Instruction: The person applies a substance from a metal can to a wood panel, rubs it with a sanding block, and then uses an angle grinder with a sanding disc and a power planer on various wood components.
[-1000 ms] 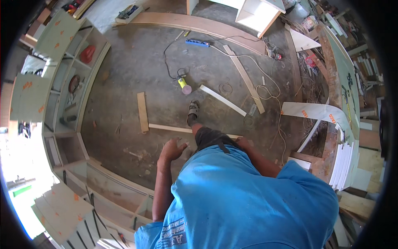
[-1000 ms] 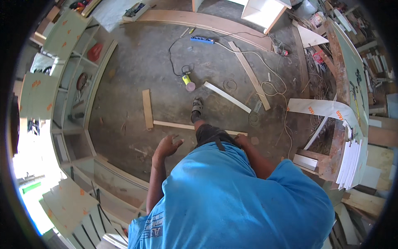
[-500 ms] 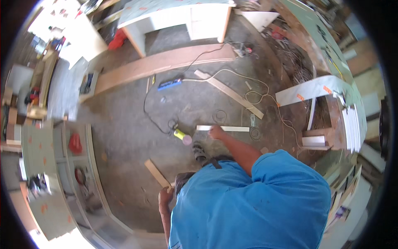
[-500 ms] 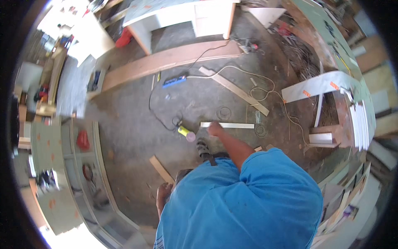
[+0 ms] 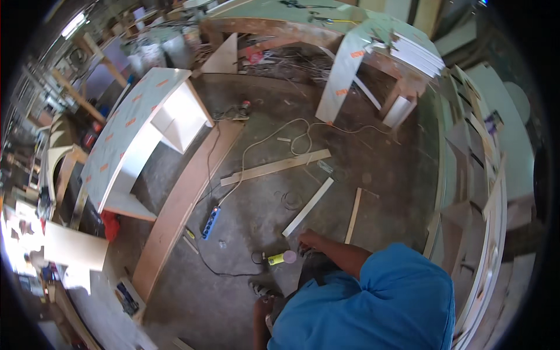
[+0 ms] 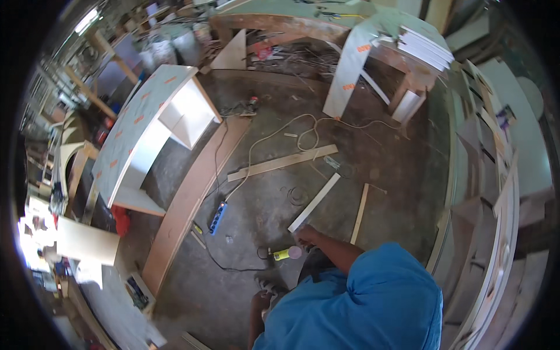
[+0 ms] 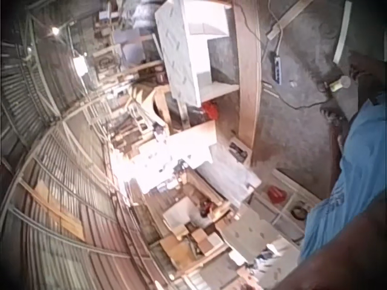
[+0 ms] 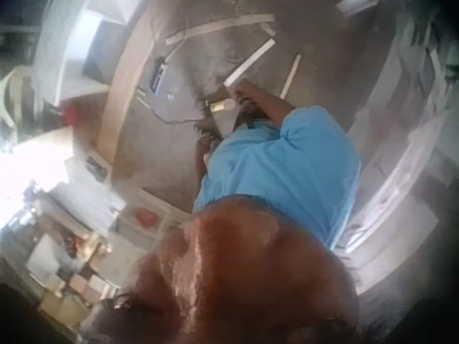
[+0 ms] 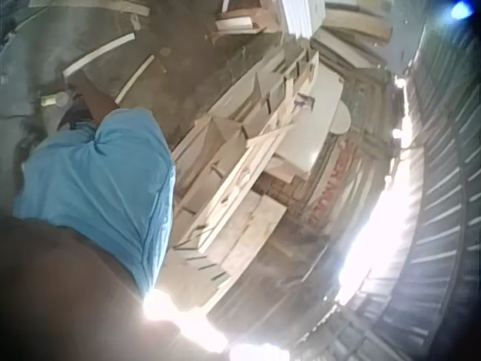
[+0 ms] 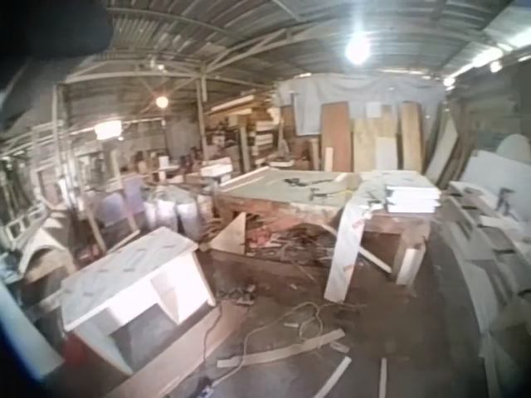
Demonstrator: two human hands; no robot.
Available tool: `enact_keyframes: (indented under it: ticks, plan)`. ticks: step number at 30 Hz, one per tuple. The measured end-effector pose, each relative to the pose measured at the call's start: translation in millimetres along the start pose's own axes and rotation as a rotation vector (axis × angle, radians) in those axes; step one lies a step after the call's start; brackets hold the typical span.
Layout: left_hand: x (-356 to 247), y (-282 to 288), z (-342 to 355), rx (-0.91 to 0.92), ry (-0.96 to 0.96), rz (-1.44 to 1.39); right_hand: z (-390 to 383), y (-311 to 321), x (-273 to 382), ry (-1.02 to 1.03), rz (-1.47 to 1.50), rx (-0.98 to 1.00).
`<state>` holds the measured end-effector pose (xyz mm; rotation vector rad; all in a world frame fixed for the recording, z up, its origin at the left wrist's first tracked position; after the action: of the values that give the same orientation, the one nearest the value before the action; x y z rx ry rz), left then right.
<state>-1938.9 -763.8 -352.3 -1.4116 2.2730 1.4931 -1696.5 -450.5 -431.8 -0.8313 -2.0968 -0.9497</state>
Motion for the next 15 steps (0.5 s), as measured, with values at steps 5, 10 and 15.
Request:
enact_keyframes:
  ticks: [5,10,15]
  plan:
    - [58,10,-16,0.116,-0.062,0.193,-87,-31,-57,-0.619,0.600,-0.278]
    - [194,-50,-78,0.271,-0.048,0.371,-118,-142,-107,-0.779,0.557,-0.196]
    - [184,-45,-94,0.228,0.323,0.169,-88,-283,-211,-1.025,0.889,-0.114]
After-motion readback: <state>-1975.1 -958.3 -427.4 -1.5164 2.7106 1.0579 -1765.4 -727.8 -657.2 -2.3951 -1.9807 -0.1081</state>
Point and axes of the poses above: each hand's wrist, its own z-axis towards the middle knuckle, its own y-axis out of the back of the hand, x = y × z, the point moved 9 cm from there along z, towards the middle knuckle, and after that the axes turned 13 degrees about -x, right-handed, at the moved point
